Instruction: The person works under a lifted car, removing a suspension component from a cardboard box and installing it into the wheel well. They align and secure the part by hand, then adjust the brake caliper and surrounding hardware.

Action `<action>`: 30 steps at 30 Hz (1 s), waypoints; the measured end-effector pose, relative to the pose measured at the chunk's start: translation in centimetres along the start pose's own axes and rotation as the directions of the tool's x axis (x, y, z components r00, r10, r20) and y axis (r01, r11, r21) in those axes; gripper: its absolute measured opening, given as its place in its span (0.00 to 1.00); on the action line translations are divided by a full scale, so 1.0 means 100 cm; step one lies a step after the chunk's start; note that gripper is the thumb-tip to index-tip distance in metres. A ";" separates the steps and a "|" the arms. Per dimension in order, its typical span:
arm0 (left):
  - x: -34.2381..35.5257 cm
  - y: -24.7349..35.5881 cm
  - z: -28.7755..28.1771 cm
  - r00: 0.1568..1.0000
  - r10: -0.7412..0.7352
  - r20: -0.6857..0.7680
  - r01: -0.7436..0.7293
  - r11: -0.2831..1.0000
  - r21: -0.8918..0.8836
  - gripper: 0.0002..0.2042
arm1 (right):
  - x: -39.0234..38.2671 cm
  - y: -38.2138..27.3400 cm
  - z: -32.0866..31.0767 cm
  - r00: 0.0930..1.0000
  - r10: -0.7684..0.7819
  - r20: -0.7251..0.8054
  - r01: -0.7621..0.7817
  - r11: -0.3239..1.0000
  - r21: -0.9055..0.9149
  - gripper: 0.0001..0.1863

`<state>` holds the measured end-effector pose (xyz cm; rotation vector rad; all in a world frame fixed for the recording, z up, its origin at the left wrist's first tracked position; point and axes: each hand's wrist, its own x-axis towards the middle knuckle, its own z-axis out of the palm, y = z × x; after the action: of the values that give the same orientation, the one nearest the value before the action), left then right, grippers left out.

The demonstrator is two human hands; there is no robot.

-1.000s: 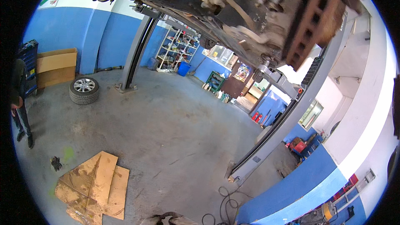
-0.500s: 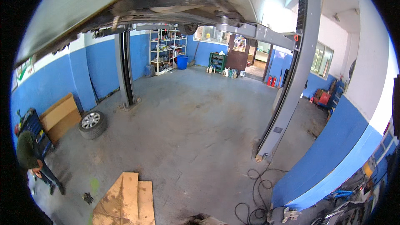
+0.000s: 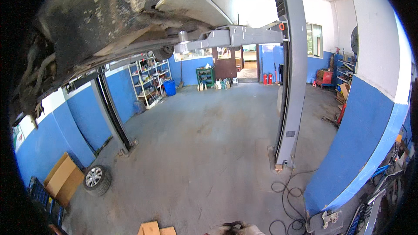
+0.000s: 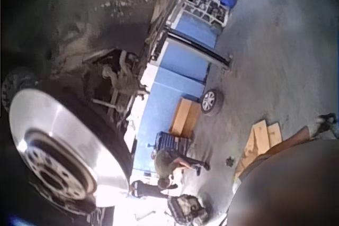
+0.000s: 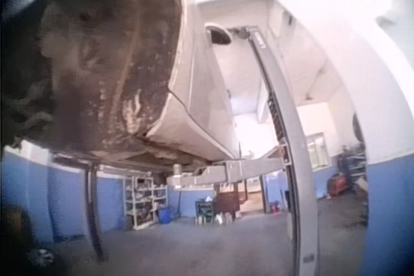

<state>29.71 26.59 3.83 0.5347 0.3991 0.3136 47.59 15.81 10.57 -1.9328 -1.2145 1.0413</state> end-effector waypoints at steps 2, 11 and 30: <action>0.026 0.035 -0.021 0.989 0.015 0.149 -0.040 0.985 0.165 0.20 | 0.019 -0.026 -0.012 0.994 -0.110 0.020 0.111 0.993 -0.040 0.24; 0.079 0.144 0.020 0.967 0.250 -0.046 -0.239 0.957 0.167 0.15 | 0.128 -0.079 -0.049 0.934 -0.338 -0.115 0.350 0.930 0.115 0.20; 0.068 0.609 0.474 -0.199 0.277 0.940 0.703 -0.628 0.334 0.10 | 0.260 -0.519 -0.384 0.181 -0.955 -0.237 0.930 0.088 0.358 0.16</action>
<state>45.47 58.69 72.54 -1.4497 -0.6383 -1.4062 65.50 56.03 64.47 -0.3813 -1.6730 0.4885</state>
